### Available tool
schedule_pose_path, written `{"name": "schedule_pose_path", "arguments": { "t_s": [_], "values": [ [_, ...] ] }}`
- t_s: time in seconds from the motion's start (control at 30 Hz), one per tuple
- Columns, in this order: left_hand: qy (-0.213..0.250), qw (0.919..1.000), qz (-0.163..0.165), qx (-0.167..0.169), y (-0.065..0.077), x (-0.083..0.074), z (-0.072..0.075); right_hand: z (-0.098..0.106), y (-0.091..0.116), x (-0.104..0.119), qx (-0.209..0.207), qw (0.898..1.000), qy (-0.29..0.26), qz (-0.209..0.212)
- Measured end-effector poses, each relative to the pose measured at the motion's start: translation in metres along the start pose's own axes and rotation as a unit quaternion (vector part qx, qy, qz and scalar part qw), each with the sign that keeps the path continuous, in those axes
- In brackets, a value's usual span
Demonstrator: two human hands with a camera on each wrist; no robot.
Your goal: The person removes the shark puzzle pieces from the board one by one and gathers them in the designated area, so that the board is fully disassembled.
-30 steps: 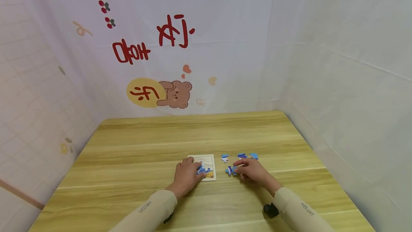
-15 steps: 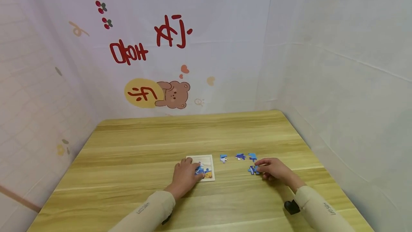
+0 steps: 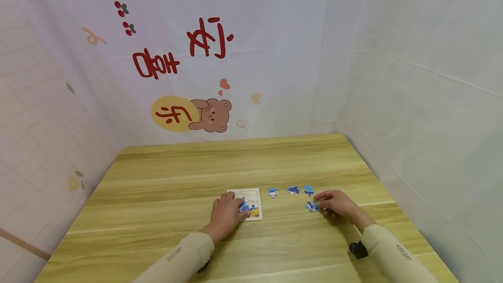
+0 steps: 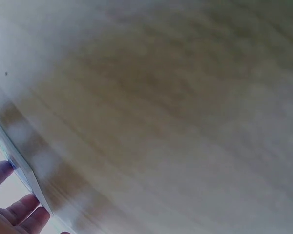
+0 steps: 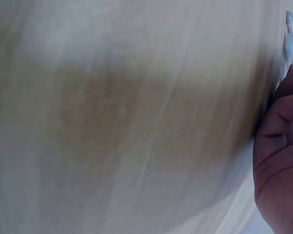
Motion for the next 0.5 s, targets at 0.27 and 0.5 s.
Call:
{"name": "schedule_pose_path", "arguments": {
  "t_s": [0.27, 0.5],
  "values": [
    [0.011, 0.9999, -0.003, 0.002, 0.002, 0.0, 0.001, -0.001, 0.001, 0.009, -0.025, 1.0, -0.011, -0.003],
    [0.013, 0.9997, -0.016, -0.013, 0.001, 0.003, 0.004, -0.03, -0.009, 0.052, -0.021, 0.999, -0.025, 0.018]
  ]
}}
Point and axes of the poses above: each hand's wrist, its own y-axis away from the middle knuckle, its own z-axis out of the back of the hand, x = y × z, the point moved 8 cm from there along -y, towards the middle knuckle, and after that the axes turned 9 degrees about y, right-handed, at the moved point
